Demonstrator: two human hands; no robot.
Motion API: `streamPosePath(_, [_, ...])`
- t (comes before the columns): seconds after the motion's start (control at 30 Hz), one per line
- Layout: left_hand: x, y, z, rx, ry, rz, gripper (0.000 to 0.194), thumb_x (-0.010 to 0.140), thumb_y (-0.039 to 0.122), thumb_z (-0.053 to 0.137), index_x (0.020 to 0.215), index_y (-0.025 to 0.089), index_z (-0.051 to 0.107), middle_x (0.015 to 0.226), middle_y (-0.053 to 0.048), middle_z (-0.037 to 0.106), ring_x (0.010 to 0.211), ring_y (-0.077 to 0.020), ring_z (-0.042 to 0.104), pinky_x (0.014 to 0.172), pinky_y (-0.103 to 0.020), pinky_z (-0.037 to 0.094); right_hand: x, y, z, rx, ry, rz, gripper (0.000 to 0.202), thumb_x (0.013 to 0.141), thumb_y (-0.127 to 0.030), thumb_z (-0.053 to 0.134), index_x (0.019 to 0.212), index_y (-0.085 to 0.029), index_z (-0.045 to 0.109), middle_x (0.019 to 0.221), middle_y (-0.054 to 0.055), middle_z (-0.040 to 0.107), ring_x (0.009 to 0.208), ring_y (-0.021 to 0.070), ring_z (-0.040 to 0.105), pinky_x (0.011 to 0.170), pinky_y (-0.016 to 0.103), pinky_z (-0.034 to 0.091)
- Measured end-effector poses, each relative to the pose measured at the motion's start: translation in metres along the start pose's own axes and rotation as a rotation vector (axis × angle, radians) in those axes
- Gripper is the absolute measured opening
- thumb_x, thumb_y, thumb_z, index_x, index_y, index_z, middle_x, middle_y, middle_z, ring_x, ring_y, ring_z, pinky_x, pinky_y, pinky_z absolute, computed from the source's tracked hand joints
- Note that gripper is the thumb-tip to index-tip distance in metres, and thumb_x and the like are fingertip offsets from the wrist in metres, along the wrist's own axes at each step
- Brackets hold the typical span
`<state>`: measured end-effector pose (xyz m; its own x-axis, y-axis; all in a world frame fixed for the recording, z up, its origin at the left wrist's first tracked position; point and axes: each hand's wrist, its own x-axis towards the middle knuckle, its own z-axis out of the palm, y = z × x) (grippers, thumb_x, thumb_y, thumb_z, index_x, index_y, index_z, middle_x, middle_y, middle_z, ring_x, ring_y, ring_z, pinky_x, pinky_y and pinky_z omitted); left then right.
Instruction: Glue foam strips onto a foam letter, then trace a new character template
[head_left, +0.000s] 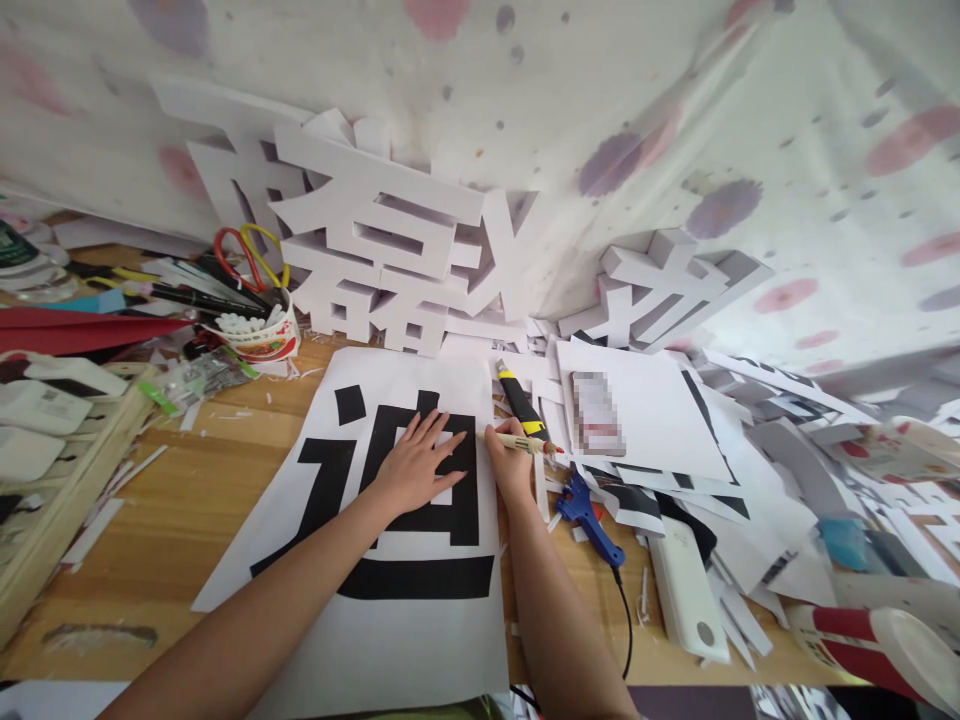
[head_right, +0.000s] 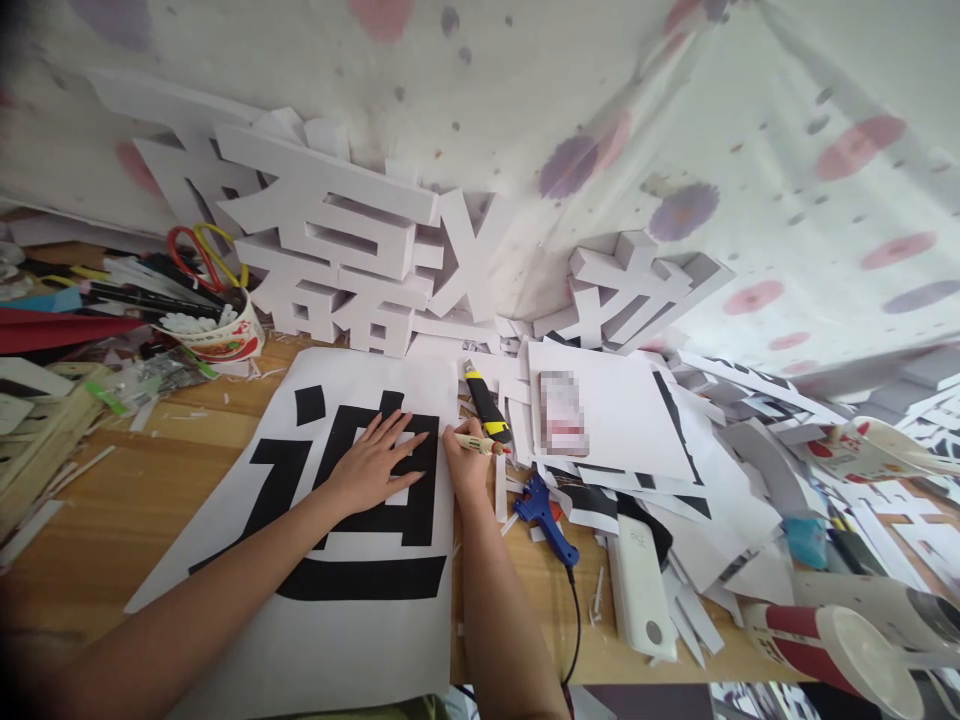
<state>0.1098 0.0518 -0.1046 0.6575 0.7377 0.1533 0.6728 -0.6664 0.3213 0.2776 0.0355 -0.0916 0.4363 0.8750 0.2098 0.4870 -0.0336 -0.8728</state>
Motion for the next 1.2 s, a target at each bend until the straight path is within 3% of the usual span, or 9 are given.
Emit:
streamPosePath(0.27, [0.001, 0.002, -0.002, 0.0, -0.01, -0.003, 0.059, 0.084, 0.058, 0.032, 0.133, 0.025, 0.037, 0.146, -0.008, 0.021, 0.135, -0.0241, 0.013, 0.109, -0.043, 0.011, -0.005, -0.008, -0.001, 0.054, 0.032, 0.028, 0.023, 0.075, -0.036, 0.052, 0.063, -0.021, 0.038, 0.058, -0.006, 0.042, 0.055, 0.0099, 0.043, 0.057, 0.023, 0.036])
streamPosePath(0.43, [0.0, 0.0, -0.002, -0.001, -0.013, 0.001, 0.06, 0.084, 0.059, 0.03, 0.133, 0.026, 0.037, 0.146, -0.008, 0.023, 0.134, -0.024, 0.013, 0.108, -0.044, 0.012, -0.017, -0.024, -0.016, 0.139, -0.045, 0.097, 0.026, 0.075, -0.044, 0.053, 0.082, -0.019, 0.053, 0.062, -0.003, 0.053, 0.057, 0.0116, 0.052, 0.056, 0.024, 0.042])
streamPosePath(0.6, [-0.001, -0.001, -0.002, 0.0, -0.016, 0.007, 0.06, 0.084, 0.059, 0.029, 0.134, 0.026, 0.035, 0.146, -0.008, 0.022, 0.135, -0.0236, 0.012, 0.108, -0.044, 0.012, -0.031, -0.031, -0.076, -0.157, -0.071, 0.101, 0.034, 0.075, -0.048, 0.053, 0.087, -0.018, 0.062, 0.061, 0.001, 0.059, 0.057, 0.0148, 0.057, 0.053, 0.025, 0.042])
streamPosePath(0.73, [-0.001, -0.001, -0.001, -0.009, -0.02, -0.002, 0.062, 0.084, 0.059, 0.03, 0.135, 0.025, 0.034, 0.147, -0.009, 0.019, 0.135, -0.0233, 0.011, 0.108, -0.043, 0.012, -0.052, -0.011, -0.136, -0.582, -0.084, 0.015, 0.032, 0.079, -0.045, 0.047, 0.097, -0.023, 0.062, 0.085, 0.004, 0.066, 0.073, 0.0195, 0.062, 0.061, 0.028, 0.044])
streamPosePath(0.83, [0.0, -0.001, 0.0, -0.03, -0.02, -0.006, 0.064, 0.083, 0.06, 0.03, 0.137, 0.025, 0.029, 0.148, -0.01, 0.013, 0.135, -0.024, 0.009, 0.108, -0.044, 0.012, -0.071, 0.01, -0.161, -0.812, -0.093, -0.069, 0.029, 0.081, -0.037, 0.044, 0.103, -0.025, 0.058, 0.092, 0.005, 0.064, 0.087, 0.023, 0.06, 0.068, 0.031, 0.045])
streamPosePath(1.03, [0.0, -0.005, -0.009, -0.152, -0.081, -0.017, 0.07, 0.082, 0.061, 0.032, 0.14, 0.026, 0.017, 0.149, -0.009, 0.006, 0.135, -0.0254, 0.003, 0.107, -0.047, 0.014, -0.092, 0.037, -0.163, -0.864, -0.124, -0.073, 0.042, 0.073, -0.01, 0.037, 0.11, -0.02, 0.052, 0.104, 0.011, 0.059, 0.098, 0.0241, 0.056, 0.077, 0.035, 0.046])
streamPosePath(1.2, [0.001, -0.005, -0.02, -0.238, -0.152, -0.047, 0.068, 0.082, 0.062, 0.031, 0.14, 0.028, 0.019, 0.148, -0.009, 0.009, 0.134, -0.0264, 0.003, 0.106, -0.049, 0.016, -0.098, 0.028, -0.164, -0.747, -0.094, -0.05, 0.044, 0.07, -0.011, 0.039, 0.109, -0.023, 0.053, 0.103, 0.009, 0.061, 0.091, 0.0235, 0.06, 0.072, 0.035, 0.048])
